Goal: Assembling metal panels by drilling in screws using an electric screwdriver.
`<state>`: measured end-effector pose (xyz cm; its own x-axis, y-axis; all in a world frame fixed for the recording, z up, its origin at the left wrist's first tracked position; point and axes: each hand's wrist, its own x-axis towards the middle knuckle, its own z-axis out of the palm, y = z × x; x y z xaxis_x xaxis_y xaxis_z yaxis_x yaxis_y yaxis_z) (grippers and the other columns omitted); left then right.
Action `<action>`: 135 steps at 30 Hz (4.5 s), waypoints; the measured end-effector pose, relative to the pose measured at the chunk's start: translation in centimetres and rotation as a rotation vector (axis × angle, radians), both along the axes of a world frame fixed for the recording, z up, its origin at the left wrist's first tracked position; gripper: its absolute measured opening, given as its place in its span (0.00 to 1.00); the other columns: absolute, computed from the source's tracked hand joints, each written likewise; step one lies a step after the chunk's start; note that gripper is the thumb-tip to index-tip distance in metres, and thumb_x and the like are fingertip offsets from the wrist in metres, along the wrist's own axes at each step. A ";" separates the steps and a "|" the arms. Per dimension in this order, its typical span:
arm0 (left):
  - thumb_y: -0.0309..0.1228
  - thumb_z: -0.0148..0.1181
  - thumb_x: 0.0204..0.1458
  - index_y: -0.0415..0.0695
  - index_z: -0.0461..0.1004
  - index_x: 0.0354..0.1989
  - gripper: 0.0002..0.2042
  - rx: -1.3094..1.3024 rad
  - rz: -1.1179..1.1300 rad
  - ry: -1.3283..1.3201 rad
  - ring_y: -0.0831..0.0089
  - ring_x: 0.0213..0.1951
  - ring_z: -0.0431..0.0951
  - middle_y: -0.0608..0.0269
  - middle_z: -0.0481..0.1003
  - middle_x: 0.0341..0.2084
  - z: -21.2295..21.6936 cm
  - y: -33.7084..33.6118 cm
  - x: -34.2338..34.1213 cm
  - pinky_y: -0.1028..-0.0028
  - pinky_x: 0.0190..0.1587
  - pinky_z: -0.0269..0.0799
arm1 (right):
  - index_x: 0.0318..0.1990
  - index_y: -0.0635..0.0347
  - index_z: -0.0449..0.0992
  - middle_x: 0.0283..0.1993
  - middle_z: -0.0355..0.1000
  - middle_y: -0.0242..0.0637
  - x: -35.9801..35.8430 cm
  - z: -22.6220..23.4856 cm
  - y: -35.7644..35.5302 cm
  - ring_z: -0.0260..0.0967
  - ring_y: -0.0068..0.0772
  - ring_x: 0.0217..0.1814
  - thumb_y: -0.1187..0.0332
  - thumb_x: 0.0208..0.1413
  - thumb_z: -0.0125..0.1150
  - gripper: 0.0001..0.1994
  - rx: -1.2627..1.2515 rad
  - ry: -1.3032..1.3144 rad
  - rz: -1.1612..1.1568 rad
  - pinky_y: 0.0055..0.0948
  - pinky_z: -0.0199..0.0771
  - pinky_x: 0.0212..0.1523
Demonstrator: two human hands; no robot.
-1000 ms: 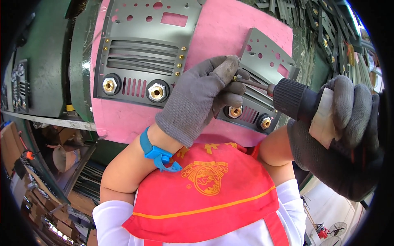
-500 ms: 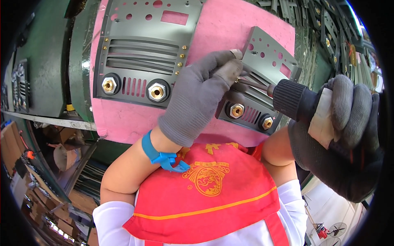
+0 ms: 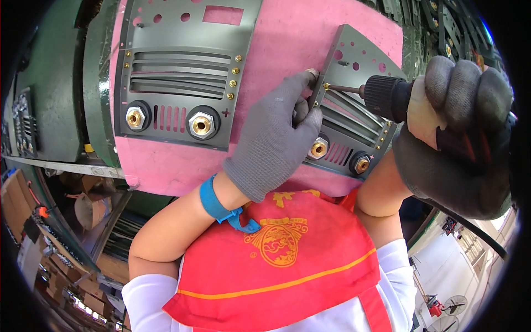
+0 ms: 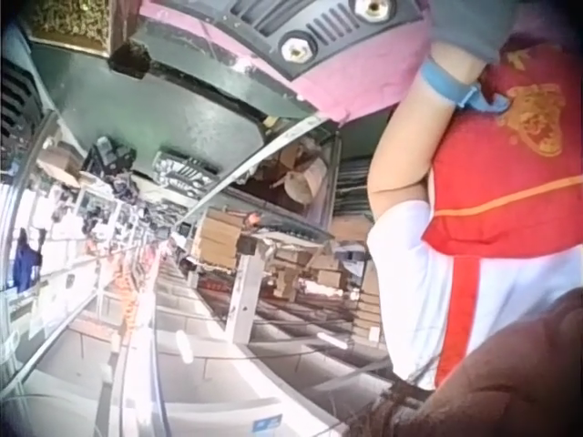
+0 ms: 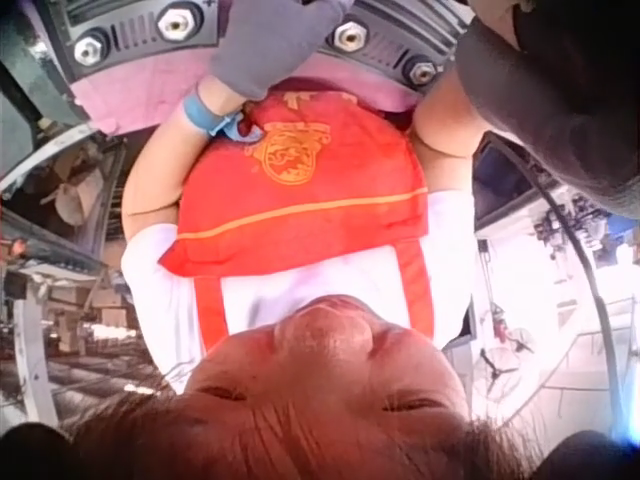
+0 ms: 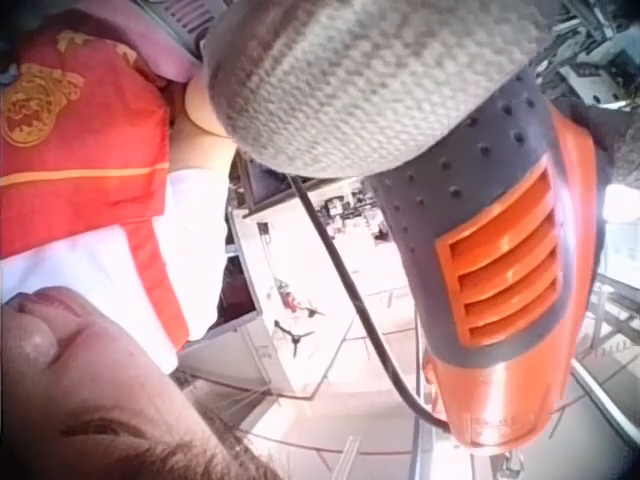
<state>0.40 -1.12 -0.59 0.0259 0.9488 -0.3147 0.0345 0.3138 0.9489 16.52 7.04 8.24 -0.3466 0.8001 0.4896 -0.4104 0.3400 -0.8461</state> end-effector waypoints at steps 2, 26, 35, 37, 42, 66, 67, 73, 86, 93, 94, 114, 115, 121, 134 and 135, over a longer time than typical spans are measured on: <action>0.21 0.57 0.54 0.34 0.67 0.58 0.22 0.032 0.017 -0.005 0.85 0.24 0.59 0.72 0.59 0.21 -0.3 0.0 0.2 0.81 0.27 0.61 | 0.29 0.51 0.65 0.26 0.54 0.26 0.4 -0.2 0.1 0.50 0.21 0.25 0.64 0.51 0.52 0.05 -0.007 -0.024 -0.010 0.27 0.50 0.31; 0.21 0.55 0.54 0.35 0.69 0.50 0.14 0.181 0.087 0.089 0.77 0.20 0.62 0.64 0.62 0.17 -0.6 -0.1 0.8 0.73 0.25 0.61 | 0.28 0.57 0.62 0.21 0.53 0.28 -3.9 -0.3 -0.6 0.49 0.22 0.21 0.59 0.57 0.50 0.13 -0.030 -0.303 -0.007 0.26 0.50 0.27; 0.22 0.57 0.55 0.36 0.68 0.53 0.17 0.227 0.008 0.214 0.75 0.25 0.67 0.60 0.66 0.22 3.8 -2.2 -2.5 0.74 0.28 0.64 | 0.36 0.53 0.66 0.22 0.60 0.29 -3.1 0.0 -0.7 0.55 0.23 0.20 0.58 0.51 0.57 0.11 -0.090 -0.349 0.076 0.24 0.57 0.27; 0.23 0.57 0.56 0.36 0.68 0.54 0.16 0.401 0.120 0.342 0.75 0.25 0.66 0.61 0.67 0.25 5.1 -2.6 -7.0 0.72 0.29 0.66 | 0.32 0.51 0.68 0.22 0.66 0.24 -0.5 0.9 0.9 0.61 0.20 0.20 0.57 0.42 0.69 0.16 -0.042 -0.251 0.388 0.18 0.59 0.21; 0.32 0.58 0.57 0.38 0.73 0.52 0.16 0.266 0.312 0.981 0.55 0.39 0.78 0.48 0.75 0.36 2.8 -4.2 -16.5 0.66 0.41 0.74 | 0.24 0.51 0.65 0.19 0.57 0.25 -1.5 4.6 0.4 0.49 0.18 0.19 0.62 0.42 0.63 0.12 -0.219 -0.096 0.354 0.16 0.54 0.26; 0.28 0.56 0.56 0.40 0.68 0.58 0.20 0.391 0.288 0.612 0.53 0.23 0.76 0.49 0.74 0.21 -1.8 -4.6 -11.9 0.60 0.25 0.69 | 0.26 0.58 0.60 0.21 0.53 0.31 -12.6 -0.8 -2.0 0.48 0.26 0.23 0.55 0.56 0.49 0.16 -0.184 -0.235 -0.110 0.29 0.51 0.29; 0.28 0.56 0.57 0.39 0.68 0.58 0.20 0.369 0.251 0.598 0.53 0.22 0.76 0.50 0.74 0.20 -1.5 -4.6 -11.9 0.60 0.24 0.69 | 0.27 0.59 0.61 0.21 0.53 0.32 -12.9 -0.7 -2.1 0.49 0.26 0.23 0.55 0.56 0.49 0.17 -0.241 -0.240 -0.085 0.29 0.52 0.29; 0.28 0.56 0.57 0.38 0.67 0.58 0.20 0.381 0.239 0.589 0.56 0.20 0.75 0.53 0.72 0.18 -1.8 -4.7 -12.1 0.62 0.23 0.68 | 0.31 0.62 0.64 0.24 0.57 0.34 -13.8 -1.4 -1.4 0.53 0.28 0.25 0.57 0.57 0.51 0.15 0.022 -0.354 -0.151 0.31 0.56 0.31; 0.29 0.57 0.56 0.36 0.67 0.59 0.22 0.516 0.161 0.637 0.57 0.22 0.74 0.53 0.72 0.19 -2.4 -5.0 -12.0 0.62 0.24 0.70 | 0.36 0.70 0.72 0.33 0.67 0.40 -17.3 -3.7 1.4 0.60 0.33 0.29 0.63 0.58 0.51 0.15 -0.246 0.018 -0.485 0.35 0.64 0.33; 0.32 0.55 0.58 0.35 0.65 0.61 0.23 0.498 0.187 0.743 0.59 0.20 0.74 0.53 0.72 0.19 -1.3 -4.6 -11.4 0.62 0.22 0.69 | 0.33 0.62 0.65 0.28 0.60 0.34 -15.2 0.3 -0.9 0.52 0.27 0.27 0.65 0.55 0.54 0.09 -0.189 0.047 -0.174 0.29 0.55 0.30; 0.33 0.54 0.59 0.35 0.63 0.62 0.24 0.370 0.144 0.775 0.59 0.19 0.74 0.54 0.72 0.19 -0.5 -4.7 -11.0 0.62 0.21 0.69 | 0.32 0.61 0.64 0.27 0.59 0.33 -14.2 1.0 -0.6 0.51 0.26 0.27 0.66 0.54 0.55 0.09 -0.174 0.062 -0.122 0.28 0.53 0.30; 0.27 0.53 0.55 0.48 0.80 0.46 0.13 0.365 -0.645 1.196 0.53 0.46 0.79 0.52 0.79 0.42 6.8 20.6 -18.0 0.61 0.49 0.75 | 0.30 0.63 0.66 0.20 0.63 0.34 -5.8 3.1 0.3 0.59 0.26 0.18 0.64 0.50 0.62 0.13 -0.070 -0.065 -0.258 0.28 0.64 0.25; 0.27 0.53 0.55 0.48 0.80 0.46 0.13 0.371 -0.654 1.204 0.53 0.46 0.79 0.52 0.79 0.42 6.5 20.7 -17.6 0.61 0.49 0.75 | 0.30 0.63 0.66 0.20 0.63 0.34 -5.5 3.0 0.3 0.59 0.25 0.18 0.65 0.50 0.61 0.12 -0.091 -0.072 -0.241 0.28 0.64 0.25; 0.27 0.53 0.54 0.45 0.78 0.41 0.10 0.571 -0.481 1.475 0.52 0.41 0.80 0.52 0.79 0.35 3.4 21.3 -16.6 0.60 0.46 0.75 | 0.31 0.63 0.66 0.21 0.64 0.35 -5.3 2.6 0.9 0.60 0.26 0.19 0.67 0.49 0.61 0.11 -0.082 -0.054 -0.380 0.28 0.65 0.25; 0.27 0.60 0.56 0.36 0.74 0.47 0.12 0.149 0.218 -0.558 0.71 0.33 0.79 0.61 0.75 0.32 3.1 22.5 -22.0 0.75 0.37 0.79 | 0.35 0.64 0.67 0.26 0.65 0.36 -5.7 3.0 0.0 0.64 0.28 0.24 0.68 0.51 0.62 0.11 -0.064 -0.050 -0.455 0.32 0.70 0.28; 0.25 0.61 0.55 0.35 0.73 0.47 0.12 0.048 0.250 -0.811 0.70 0.31 0.78 0.61 0.75 0.32 3.1 22.4 -22.3 0.74 0.33 0.79 | 0.35 0.65 0.67 0.26 0.65 0.36 -5.7 2.9 0.2 0.64 0.28 0.24 0.68 0.51 0.61 0.11 -0.055 -0.053 -0.425 0.32 0.70 0.29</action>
<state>-21.90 21.31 2.50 0.0137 0.9685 -0.2487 -0.7268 0.1805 0.6627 10.86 7.19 11.16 -0.0038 0.9017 0.4323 -0.1989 0.4230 -0.8841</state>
